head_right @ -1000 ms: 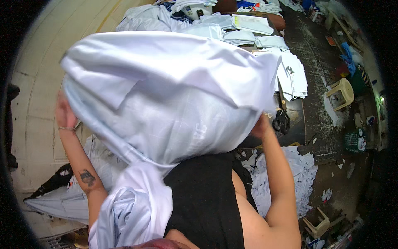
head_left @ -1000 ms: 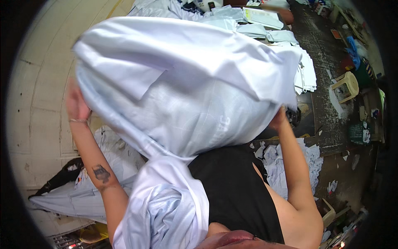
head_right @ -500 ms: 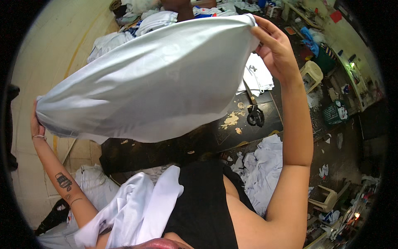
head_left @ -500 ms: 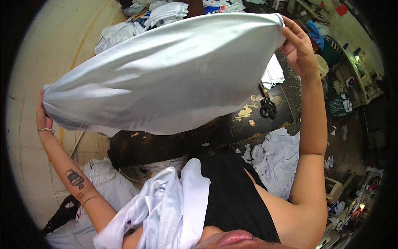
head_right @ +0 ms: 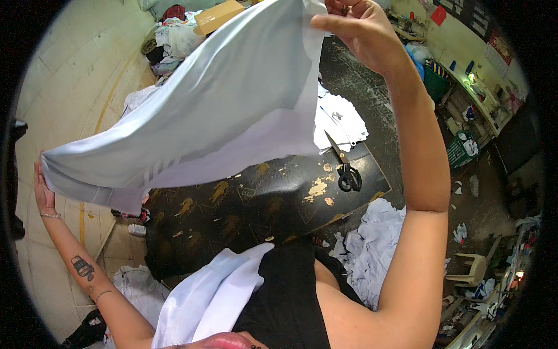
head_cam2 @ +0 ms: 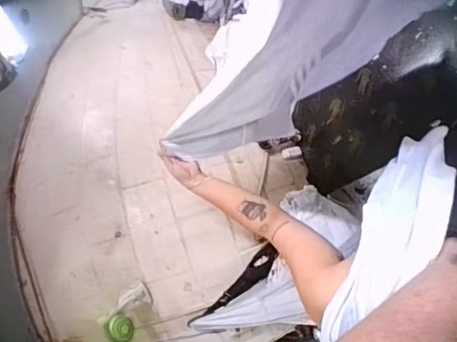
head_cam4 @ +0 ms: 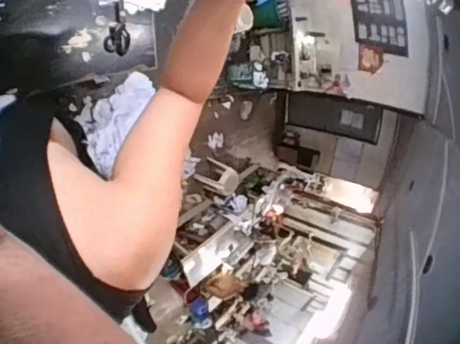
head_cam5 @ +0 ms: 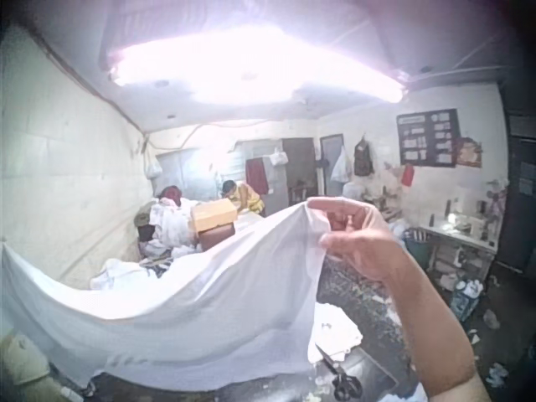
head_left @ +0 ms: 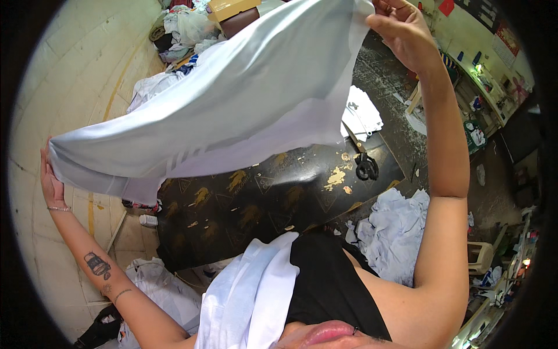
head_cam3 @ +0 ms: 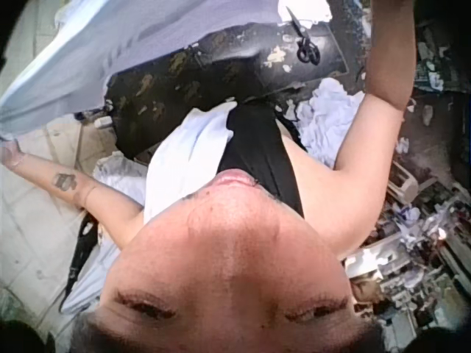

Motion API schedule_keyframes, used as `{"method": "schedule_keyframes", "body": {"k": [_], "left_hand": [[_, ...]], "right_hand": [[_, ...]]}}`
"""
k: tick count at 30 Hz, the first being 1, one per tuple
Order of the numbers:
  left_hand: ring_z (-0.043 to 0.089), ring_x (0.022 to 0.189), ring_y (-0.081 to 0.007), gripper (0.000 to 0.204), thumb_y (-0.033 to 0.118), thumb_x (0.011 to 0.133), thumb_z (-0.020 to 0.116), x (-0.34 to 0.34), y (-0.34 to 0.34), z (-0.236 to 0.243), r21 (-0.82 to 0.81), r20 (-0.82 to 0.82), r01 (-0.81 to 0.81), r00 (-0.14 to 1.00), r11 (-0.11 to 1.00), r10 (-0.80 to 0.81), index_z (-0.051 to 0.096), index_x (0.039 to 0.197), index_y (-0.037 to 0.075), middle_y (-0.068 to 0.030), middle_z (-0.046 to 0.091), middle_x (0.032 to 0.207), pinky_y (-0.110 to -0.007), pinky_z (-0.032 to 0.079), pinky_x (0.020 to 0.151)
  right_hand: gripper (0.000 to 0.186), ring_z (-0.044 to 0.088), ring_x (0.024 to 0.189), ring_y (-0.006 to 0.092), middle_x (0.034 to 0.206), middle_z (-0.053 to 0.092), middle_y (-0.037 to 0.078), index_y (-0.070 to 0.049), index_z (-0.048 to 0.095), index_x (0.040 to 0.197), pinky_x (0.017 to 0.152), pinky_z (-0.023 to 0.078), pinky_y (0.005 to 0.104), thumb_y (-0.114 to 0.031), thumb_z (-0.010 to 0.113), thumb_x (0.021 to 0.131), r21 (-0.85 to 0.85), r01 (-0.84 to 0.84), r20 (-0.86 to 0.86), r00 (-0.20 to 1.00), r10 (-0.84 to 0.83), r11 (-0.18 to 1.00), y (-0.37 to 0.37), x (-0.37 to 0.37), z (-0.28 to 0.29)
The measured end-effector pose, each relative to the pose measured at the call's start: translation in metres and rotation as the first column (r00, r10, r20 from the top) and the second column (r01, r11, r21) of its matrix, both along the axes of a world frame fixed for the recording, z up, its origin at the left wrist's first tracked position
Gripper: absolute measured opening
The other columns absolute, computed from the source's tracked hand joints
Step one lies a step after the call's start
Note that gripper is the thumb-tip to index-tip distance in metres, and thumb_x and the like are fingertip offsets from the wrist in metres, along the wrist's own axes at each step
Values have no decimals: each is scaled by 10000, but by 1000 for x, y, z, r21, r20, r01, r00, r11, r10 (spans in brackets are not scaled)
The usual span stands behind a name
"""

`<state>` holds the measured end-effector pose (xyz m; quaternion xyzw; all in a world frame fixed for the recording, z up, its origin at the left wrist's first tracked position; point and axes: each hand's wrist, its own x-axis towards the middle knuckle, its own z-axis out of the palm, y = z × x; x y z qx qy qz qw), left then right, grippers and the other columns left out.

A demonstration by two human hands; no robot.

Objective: The person repeatedly picks up a white t-shirt, lays it flat on a table, and uses shears to cut along the side seams, separating the front and back panels. The cut pieces are stacked on the table as the process continues with multiple shirts.

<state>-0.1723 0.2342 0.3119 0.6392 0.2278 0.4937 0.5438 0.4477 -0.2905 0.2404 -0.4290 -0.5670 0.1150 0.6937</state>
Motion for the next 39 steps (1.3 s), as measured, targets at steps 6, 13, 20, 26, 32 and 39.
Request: {"method": "schedule_keyframes", "body": {"k": [6,13,20,26,32,39], "left_hand": [[599,1257,-192,513,276,1050,638,-13,3,4,415,-707,23,637,910,306,535,1485,25,-92,515,1547,-359,489,1082],[627,1191,-174,512,341,1061,630,-45,41,1,454,-671,-226,550,862,498,571,1425,-13,-132,625,1401,-326,485,1053],[623,1123,-158,416,305,1083,583,-19,77,-3,642,-525,-215,576,736,626,655,1297,-45,-92,702,1206,-291,470,1017],[577,957,-136,314,270,1086,573,55,83,6,863,-420,-24,521,505,743,684,1189,-5,-35,662,987,-273,460,903],[633,1103,-133,265,112,1069,601,-35,80,-3,800,-255,-224,712,557,654,683,1300,10,-41,705,1151,-270,486,1018],[643,1114,-146,213,65,1047,617,-109,13,-243,560,-439,-239,727,794,528,736,1219,23,-48,690,1218,-311,513,1014]], "right_hand": [[203,626,898,199,1072,691,112,-27,776,1111,760,516,319,-45,760,909,282,653,590,461,-663,703,-3,3,28],[177,650,800,159,828,691,87,-28,723,1072,771,529,338,-189,669,1022,85,697,747,429,-509,712,-26,5,71],[180,659,790,161,821,689,70,-27,706,1022,738,541,336,-205,681,1014,152,684,745,396,-538,714,-25,29,83],[198,660,813,168,899,731,68,-8,726,1009,751,542,335,-205,698,999,119,693,762,395,-512,711,8,46,99],[187,683,821,169,861,702,78,-30,716,1008,786,564,303,-198,637,1017,160,807,798,233,-555,569,-41,37,106],[154,581,710,87,845,616,18,-28,651,1053,642,487,259,-167,591,1074,-281,703,608,657,-446,653,-78,13,-103]]}}
